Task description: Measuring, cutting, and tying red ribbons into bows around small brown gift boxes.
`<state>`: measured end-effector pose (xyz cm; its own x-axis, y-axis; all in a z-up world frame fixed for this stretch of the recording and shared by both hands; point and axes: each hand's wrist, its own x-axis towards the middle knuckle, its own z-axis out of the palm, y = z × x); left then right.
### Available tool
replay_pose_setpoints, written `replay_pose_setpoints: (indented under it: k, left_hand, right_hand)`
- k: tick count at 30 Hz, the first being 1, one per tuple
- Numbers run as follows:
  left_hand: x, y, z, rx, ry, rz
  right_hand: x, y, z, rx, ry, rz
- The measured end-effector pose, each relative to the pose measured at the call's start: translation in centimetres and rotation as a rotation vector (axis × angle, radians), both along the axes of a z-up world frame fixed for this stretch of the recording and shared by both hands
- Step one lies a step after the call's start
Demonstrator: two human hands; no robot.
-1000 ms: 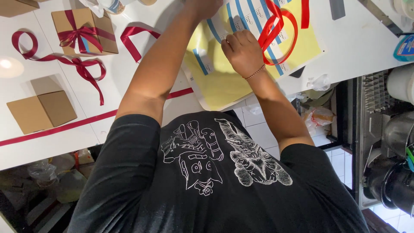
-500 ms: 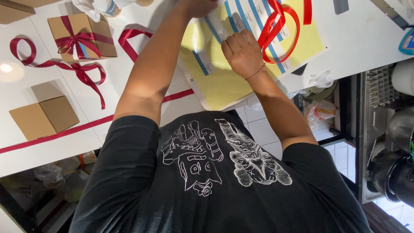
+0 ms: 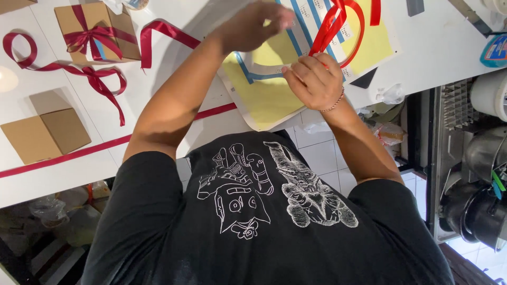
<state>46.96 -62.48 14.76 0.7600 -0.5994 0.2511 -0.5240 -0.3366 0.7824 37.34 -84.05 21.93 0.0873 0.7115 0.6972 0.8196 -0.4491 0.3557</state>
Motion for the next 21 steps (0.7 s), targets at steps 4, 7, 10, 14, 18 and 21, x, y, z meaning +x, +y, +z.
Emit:
replay_pose_setpoints:
  k: [4, 7, 10, 14, 18, 21]
  left_hand:
    - [-6.8, 1.6, 5.4, -0.287, 0.367, -0.426]
    - [-10.4, 3.8, 7.5, -0.247, 0.258, -0.284]
    - [-13.9, 6.7, 9.1, -0.144, 0.292, -0.107]
    - [-19.4, 10.8, 8.9, -0.317, 0.193, 0.034]
    - [-25.6, 15.1, 7.0, -0.512, 0.108, 0.445]
    - [-31.4, 18.9, 6.2, -0.491, 0.013, 0.647]
  right_hand:
    - [-0.9, -1.0, 0.9, 0.097, -0.035, 0.140]
    - [-1.7, 0.0, 1.3, 0.124, -0.066, 0.168]
    - [-2.3, 2.0, 1.3, 0.103, -0.122, 0.156]
    - [-4.8, 5.0, 1.7, 0.070, -0.016, 0.180]
    - [-9.9, 11.3, 1.8, 0.158, 0.610, 0.185]
    - [-15.1, 18.0, -0.9, 0.218, 1.269, 0.172]
